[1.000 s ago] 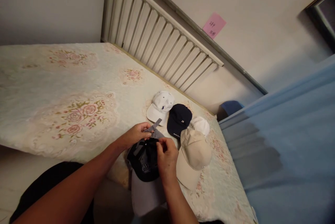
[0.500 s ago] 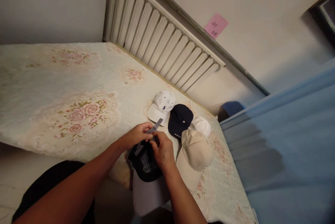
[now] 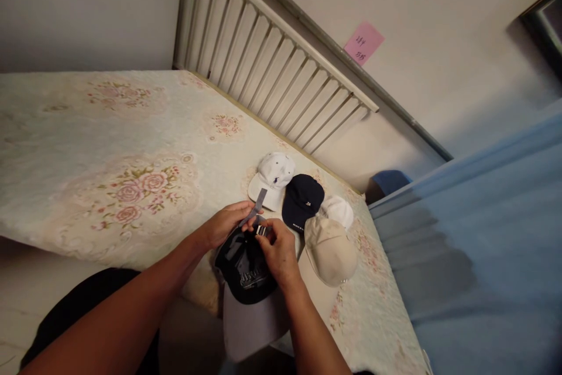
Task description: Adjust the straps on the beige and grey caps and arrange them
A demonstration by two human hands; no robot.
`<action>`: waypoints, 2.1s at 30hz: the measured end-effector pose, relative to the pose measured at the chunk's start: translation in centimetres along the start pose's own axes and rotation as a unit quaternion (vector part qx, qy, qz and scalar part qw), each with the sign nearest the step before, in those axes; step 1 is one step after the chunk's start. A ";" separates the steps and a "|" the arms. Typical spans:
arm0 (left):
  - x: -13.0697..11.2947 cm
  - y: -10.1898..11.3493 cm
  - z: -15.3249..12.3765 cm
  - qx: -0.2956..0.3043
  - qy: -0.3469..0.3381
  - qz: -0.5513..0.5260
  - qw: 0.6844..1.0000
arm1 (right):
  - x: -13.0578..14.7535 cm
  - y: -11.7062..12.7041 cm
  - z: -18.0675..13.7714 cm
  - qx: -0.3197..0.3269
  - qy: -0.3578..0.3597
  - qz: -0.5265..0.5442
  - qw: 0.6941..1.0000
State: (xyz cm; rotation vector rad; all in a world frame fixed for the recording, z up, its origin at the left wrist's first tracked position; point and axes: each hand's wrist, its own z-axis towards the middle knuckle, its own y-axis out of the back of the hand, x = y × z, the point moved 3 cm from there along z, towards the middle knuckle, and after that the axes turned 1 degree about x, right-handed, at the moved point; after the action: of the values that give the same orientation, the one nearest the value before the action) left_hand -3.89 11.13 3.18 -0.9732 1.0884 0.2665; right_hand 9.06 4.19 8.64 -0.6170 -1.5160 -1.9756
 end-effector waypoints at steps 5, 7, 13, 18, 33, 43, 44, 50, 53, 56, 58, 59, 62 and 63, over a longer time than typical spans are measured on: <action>-0.2 0.2 -0.1 -0.007 0.033 -0.027 0.999 | 0.0 0.3 0.1 -0.002 0.000 0.006 1.000; -0.3 0.2 -0.2 -0.006 0.033 -0.013 0.999 | -0.1 0.4 0.1 -0.002 0.000 0.012 1.000; -1.4 0.2 -0.5 0.006 0.013 0.057 0.998 | -0.4 0.8 0.1 -0.001 -0.011 0.024 1.000; -2.7 0.0 -0.9 -0.006 -0.050 0.055 0.997 | -0.3 1.1 0.2 0.009 -0.009 0.025 1.000; 0.7 -0.4 -0.5 0.036 0.067 0.044 0.996 | 0.2 2.3 0.2 0.043 -0.050 0.139 0.988; 1.3 -0.6 -0.6 0.088 0.078 0.012 0.993 | 0.0 2.2 0.4 0.041 -0.076 0.210 0.974; 1.3 -0.6 -0.6 0.093 0.073 0.010 0.993 | -0.1 2.2 0.4 0.042 -0.076 0.212 0.973; 1.3 -0.8 -0.7 0.108 0.094 0.026 0.989 | -0.3 1.8 0.2 0.052 -0.072 0.204 0.975; 1.4 -0.9 -0.6 0.102 0.109 0.025 0.988 | -0.3 1.7 0.1 0.051 -0.068 0.199 0.976; 1.4 -0.8 -0.6 0.096 0.118 0.024 0.988 | -0.4 1.6 0.0 0.056 -0.071 0.202 0.975; 1.4 -0.8 -0.6 0.093 0.124 0.025 0.988 | -0.5 1.5 0.0 0.059 -0.073 0.205 0.974; 1.3 -0.8 -0.6 0.092 0.127 0.026 0.987 | -0.6 1.5 0.0 0.062 -0.073 0.205 0.974; 1.2 -0.9 -0.7 0.090 0.131 0.030 0.987 | -0.9 1.4 0.0 0.067 -0.070 0.203 0.974; 1.1 -0.9 -0.7 0.091 0.132 0.029 0.987 | -1.0 1.4 0.0 0.068 -0.069 0.204 0.974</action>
State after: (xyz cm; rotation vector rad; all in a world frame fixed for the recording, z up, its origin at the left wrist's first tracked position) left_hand -3.24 9.77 2.64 -0.8294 1.3596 0.0844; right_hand 10.71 4.10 8.94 -0.9380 -1.4519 -1.5327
